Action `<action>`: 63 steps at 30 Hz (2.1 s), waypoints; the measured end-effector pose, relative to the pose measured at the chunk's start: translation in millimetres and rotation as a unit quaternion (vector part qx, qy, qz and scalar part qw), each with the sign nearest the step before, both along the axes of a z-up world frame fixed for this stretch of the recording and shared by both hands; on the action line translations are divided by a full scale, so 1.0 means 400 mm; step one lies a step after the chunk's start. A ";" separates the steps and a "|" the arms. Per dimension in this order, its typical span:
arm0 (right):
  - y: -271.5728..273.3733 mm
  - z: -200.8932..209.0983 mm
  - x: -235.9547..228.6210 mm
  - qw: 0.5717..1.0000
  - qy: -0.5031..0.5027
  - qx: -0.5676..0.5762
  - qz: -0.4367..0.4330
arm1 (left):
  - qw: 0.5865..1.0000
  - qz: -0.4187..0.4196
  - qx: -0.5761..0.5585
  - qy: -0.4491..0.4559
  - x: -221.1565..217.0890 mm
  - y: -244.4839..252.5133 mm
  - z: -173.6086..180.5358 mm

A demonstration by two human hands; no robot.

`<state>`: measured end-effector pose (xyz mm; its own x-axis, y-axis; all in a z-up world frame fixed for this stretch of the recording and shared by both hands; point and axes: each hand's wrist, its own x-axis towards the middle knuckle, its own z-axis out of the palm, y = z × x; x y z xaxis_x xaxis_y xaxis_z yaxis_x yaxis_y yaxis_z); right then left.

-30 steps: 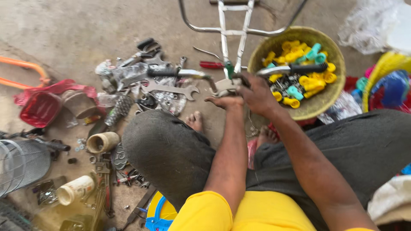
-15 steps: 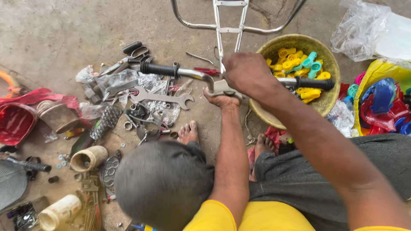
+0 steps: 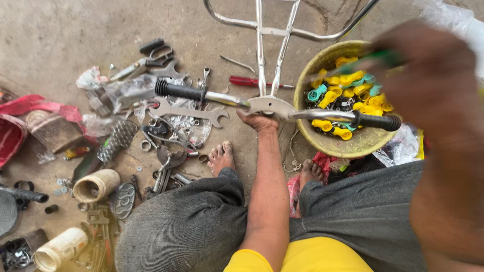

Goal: The person sorts colorful plastic spools from a bowl and then uses a hammer and pliers to adjust a metal bicycle handlebar assembly. The person works on the floor surrounded by tools and plastic parts.

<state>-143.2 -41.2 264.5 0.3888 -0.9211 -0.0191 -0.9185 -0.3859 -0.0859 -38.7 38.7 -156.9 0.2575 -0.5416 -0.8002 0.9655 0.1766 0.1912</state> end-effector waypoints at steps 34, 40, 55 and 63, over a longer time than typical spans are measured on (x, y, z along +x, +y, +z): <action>0.120 -0.188 0.156 0.972 -0.173 0.153 -0.035 | 0.997 -0.007 -0.020 0.073 -0.014 0.008 -0.022; 0.007 -0.351 0.207 0.968 0.036 0.250 0.003 | 0.995 0.006 -0.014 0.101 -0.029 -0.012 -0.015; -0.055 -0.402 0.183 0.898 0.282 0.318 0.110 | 0.987 0.047 -0.090 0.127 -0.032 -0.020 0.009; -0.063 -0.402 0.204 0.889 0.297 0.331 0.115 | 0.992 0.035 -0.052 0.106 -0.030 -0.021 0.031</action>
<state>-61.8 -66.4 103.9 0.3055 -0.5304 -0.7908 -0.7816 -0.6140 0.1098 -50.8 30.2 -144.6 0.1295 -0.6109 -0.7810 0.9669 0.2524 -0.0371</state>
